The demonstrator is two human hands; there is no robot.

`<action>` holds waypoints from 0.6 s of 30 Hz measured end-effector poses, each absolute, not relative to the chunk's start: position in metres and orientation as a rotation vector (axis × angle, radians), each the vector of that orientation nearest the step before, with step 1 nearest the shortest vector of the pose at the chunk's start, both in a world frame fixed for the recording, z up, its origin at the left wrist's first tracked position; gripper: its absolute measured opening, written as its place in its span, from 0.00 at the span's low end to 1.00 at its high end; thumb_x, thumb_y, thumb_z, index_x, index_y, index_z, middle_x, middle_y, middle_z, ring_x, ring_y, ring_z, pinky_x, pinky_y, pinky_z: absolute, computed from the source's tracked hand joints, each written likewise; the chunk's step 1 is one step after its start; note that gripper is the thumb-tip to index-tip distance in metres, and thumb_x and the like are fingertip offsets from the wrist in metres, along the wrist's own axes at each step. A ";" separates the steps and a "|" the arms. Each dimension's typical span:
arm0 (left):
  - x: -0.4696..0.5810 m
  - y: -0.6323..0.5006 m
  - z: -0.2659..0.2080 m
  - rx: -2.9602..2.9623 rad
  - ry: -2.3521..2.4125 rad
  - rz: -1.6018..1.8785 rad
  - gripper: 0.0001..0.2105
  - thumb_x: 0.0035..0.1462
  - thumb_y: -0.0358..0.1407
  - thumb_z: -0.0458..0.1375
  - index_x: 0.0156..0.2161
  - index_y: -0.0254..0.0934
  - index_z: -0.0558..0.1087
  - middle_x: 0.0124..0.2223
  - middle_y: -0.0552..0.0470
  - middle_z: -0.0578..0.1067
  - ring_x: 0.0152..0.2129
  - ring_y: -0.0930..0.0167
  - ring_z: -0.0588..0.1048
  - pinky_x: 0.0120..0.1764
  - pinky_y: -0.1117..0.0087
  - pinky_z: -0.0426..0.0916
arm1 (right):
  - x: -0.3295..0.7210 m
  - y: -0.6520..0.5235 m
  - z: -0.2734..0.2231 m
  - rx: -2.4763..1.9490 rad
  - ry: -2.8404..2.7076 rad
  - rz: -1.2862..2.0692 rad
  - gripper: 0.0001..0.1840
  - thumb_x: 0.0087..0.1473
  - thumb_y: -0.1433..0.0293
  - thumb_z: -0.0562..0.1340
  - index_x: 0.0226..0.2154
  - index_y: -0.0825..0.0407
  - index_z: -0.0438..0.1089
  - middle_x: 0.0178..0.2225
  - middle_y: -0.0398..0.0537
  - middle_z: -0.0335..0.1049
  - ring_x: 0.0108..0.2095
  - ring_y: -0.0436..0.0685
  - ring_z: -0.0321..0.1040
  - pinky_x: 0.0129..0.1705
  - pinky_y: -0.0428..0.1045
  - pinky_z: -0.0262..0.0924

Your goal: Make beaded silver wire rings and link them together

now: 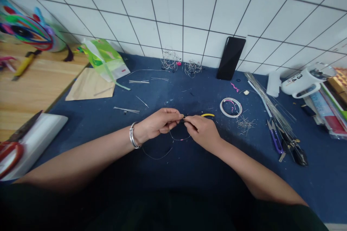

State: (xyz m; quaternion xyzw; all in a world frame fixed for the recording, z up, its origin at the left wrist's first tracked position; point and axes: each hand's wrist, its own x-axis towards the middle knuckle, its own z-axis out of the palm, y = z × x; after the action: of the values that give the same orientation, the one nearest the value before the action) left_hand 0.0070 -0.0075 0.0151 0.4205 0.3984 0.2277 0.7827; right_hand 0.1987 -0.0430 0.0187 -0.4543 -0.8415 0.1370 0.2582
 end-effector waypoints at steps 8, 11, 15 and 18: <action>0.004 -0.002 0.015 0.910 0.826 0.421 0.13 0.52 0.42 0.59 0.24 0.37 0.64 0.15 0.60 0.59 0.08 0.84 0.50 0.11 0.79 0.39 | 0.198 -0.043 0.026 -1.178 -2.216 0.434 0.10 0.55 0.72 0.55 0.35 0.50 0.72 0.29 0.42 0.74 0.30 0.49 0.69 0.36 0.46 0.62; 0.002 0.001 0.017 0.951 0.852 0.443 0.12 0.54 0.41 0.58 0.24 0.37 0.65 0.15 0.59 0.59 0.08 0.83 0.50 0.11 0.79 0.39 | 0.200 -0.043 0.027 -1.165 -2.206 0.364 0.10 0.55 0.72 0.55 0.35 0.50 0.72 0.30 0.43 0.75 0.30 0.49 0.70 0.36 0.47 0.63; 0.001 0.001 0.018 0.966 0.817 0.460 0.11 0.56 0.41 0.56 0.27 0.37 0.68 0.17 0.58 0.62 0.09 0.83 0.51 0.12 0.78 0.41 | 0.201 -0.043 0.029 -1.175 -2.190 0.353 0.10 0.55 0.72 0.55 0.35 0.49 0.72 0.29 0.42 0.74 0.30 0.50 0.70 0.36 0.47 0.63; 0.002 -0.001 0.019 0.980 0.718 0.458 0.08 0.57 0.38 0.54 0.31 0.36 0.70 0.22 0.57 0.66 0.11 0.83 0.56 0.14 0.78 0.49 | 0.202 -0.042 0.030 -1.220 -2.175 0.394 0.10 0.55 0.72 0.55 0.33 0.49 0.73 0.28 0.42 0.74 0.29 0.49 0.69 0.35 0.46 0.62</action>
State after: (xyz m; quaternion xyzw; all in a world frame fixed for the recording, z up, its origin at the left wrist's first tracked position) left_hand 0.0024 -0.0007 0.0189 0.4565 0.3341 0.2134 0.7965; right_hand 0.2015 -0.0421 0.0303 -0.4603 -0.8210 0.1485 0.3035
